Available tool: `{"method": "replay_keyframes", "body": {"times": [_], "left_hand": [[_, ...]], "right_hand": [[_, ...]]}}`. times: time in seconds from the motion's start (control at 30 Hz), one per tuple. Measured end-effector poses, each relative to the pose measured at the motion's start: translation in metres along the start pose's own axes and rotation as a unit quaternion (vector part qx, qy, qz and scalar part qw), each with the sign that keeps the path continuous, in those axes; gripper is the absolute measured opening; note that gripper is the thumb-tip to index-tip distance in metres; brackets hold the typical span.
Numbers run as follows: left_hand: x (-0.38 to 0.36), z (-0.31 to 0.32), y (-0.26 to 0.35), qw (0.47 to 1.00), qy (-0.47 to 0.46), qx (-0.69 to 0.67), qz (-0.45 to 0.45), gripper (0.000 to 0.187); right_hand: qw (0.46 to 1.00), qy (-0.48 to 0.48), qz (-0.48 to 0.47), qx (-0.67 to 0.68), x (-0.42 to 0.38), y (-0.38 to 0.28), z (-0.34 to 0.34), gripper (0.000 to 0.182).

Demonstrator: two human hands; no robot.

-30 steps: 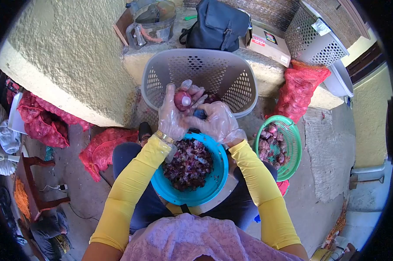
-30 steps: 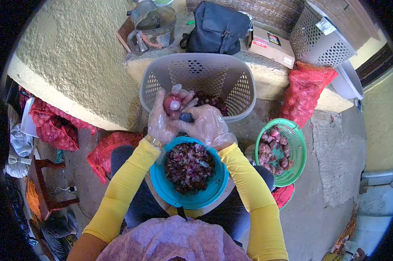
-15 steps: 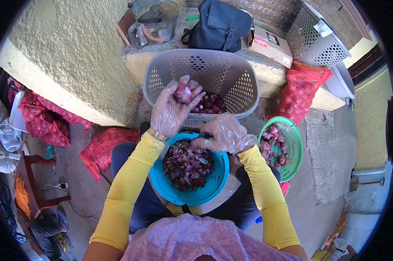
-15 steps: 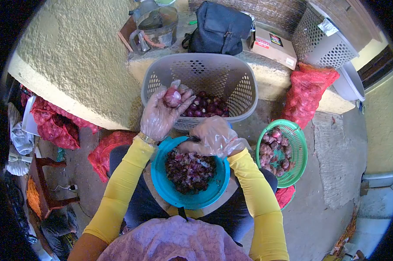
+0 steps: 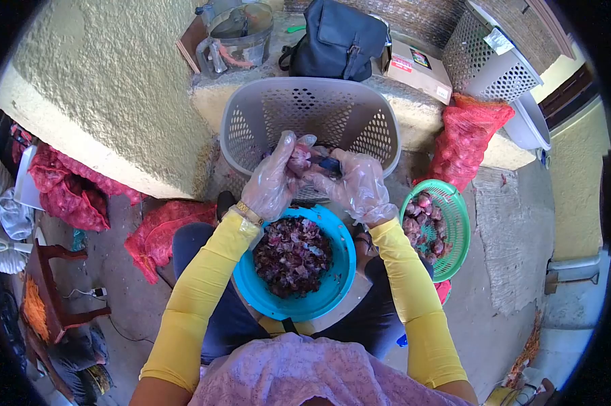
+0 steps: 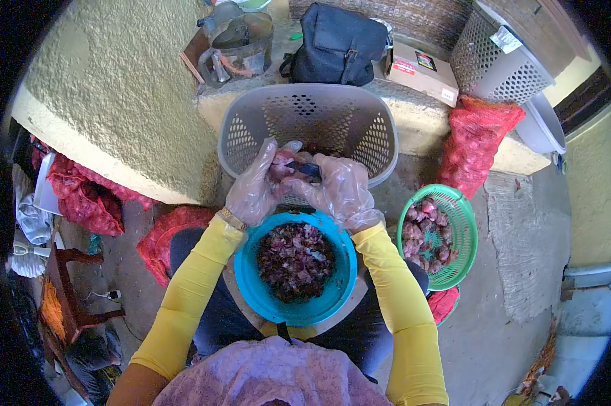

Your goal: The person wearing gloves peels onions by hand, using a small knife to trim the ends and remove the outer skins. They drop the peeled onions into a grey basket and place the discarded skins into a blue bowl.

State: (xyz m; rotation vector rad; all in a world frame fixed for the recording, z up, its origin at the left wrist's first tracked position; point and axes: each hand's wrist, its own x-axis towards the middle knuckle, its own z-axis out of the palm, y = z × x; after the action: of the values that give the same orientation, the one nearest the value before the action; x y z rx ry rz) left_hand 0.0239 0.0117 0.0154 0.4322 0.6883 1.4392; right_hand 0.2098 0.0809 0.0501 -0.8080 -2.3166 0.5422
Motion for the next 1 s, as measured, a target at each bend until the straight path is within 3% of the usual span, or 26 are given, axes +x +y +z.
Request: {"method": "replay_keyframes", "body": {"times": [0.43, 1.0], "left_hand": [[0.006, -0.006, -0.006, 0.996, -0.052, -0.072, 0.0, 0.054], [0.002, 0.002, -0.004, 1.0, -0.023, -0.011, -0.017, 0.056]], "right_hand": [[0.999, -0.015, 0.035, -0.022, 0.007, -0.005, -0.001, 0.051], [0.996, -0.073, 0.042, -0.03, 0.007, 0.004, -0.001, 0.048]]}}
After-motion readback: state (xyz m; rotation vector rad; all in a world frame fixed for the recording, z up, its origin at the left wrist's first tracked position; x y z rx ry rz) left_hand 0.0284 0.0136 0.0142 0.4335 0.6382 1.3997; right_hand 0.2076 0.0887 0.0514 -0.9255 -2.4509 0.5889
